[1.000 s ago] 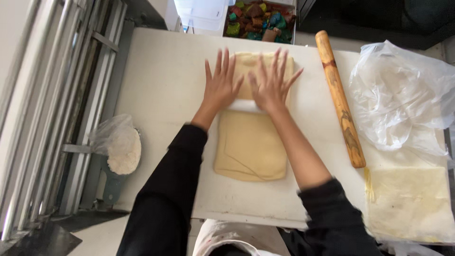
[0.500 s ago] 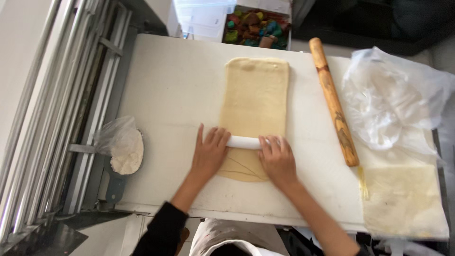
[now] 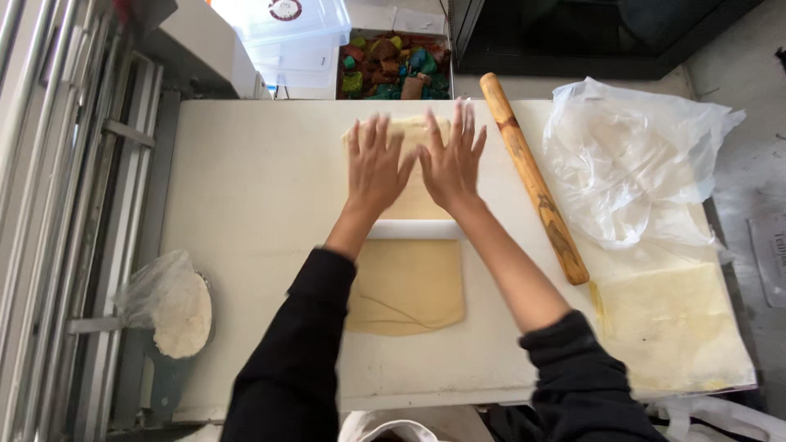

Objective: The person rolls a sheet of dough on a table using a wooden rolling pin, folds the dough onto itself, and rolls it again.

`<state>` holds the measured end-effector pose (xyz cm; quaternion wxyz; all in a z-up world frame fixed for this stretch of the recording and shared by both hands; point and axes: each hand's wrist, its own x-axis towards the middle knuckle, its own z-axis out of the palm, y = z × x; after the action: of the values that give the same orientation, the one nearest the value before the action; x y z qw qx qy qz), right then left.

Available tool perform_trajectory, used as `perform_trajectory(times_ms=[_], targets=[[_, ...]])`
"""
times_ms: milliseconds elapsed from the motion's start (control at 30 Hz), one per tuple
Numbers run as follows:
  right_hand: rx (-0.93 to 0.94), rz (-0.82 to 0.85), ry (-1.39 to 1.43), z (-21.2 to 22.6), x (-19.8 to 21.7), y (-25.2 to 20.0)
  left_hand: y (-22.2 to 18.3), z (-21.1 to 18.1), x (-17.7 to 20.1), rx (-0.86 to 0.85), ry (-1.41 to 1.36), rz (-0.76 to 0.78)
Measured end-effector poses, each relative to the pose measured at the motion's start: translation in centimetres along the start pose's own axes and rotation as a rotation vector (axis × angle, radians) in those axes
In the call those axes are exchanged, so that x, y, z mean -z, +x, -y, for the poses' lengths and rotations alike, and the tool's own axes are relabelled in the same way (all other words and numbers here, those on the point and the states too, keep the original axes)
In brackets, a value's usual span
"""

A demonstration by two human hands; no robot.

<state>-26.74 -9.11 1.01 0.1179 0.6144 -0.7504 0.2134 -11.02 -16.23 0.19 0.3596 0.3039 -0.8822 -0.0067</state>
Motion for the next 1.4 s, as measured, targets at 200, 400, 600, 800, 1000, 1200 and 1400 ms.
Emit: perform_trajectory(times_ms=[200, 400, 600, 800, 1000, 1200, 1400], targets=[[-0.132, -0.141, -0.105, 0.2, -1.7, -1.2, -0.9, 0.2, -3.7, 0.115, -0.109, 0.009], [-0.177, -0.035, -0.131, 1.8, -0.4, -3.3, -3.2, -1.1, -2.7, 0.152, -0.073, 0.055], [-0.174, 0.075, -0.112, 2.8, 1.5, -5.5, -4.6, -2.7, -0.5, 0.168, -0.05, 0.111], [-0.137, 0.187, -0.108, 3.7, 3.0, -7.3, -6.0, -5.0, 1.3, 0.19, -0.036, 0.245], [-0.185, 0.282, -0.01, 4.5, 4.7, -10.8, -8.2, -7.3, 3.7, 0.232, -0.057, 0.4], [-0.179, 0.261, 0.02, 6.7, 7.2, -16.3, -12.6, -10.2, 6.5, 0.223, -0.01, 0.388], [-0.06, 0.109, -0.004, 8.5, 8.5, -23.7, -19.0, -12.8, 9.2, 0.156, -0.05, 0.262]])
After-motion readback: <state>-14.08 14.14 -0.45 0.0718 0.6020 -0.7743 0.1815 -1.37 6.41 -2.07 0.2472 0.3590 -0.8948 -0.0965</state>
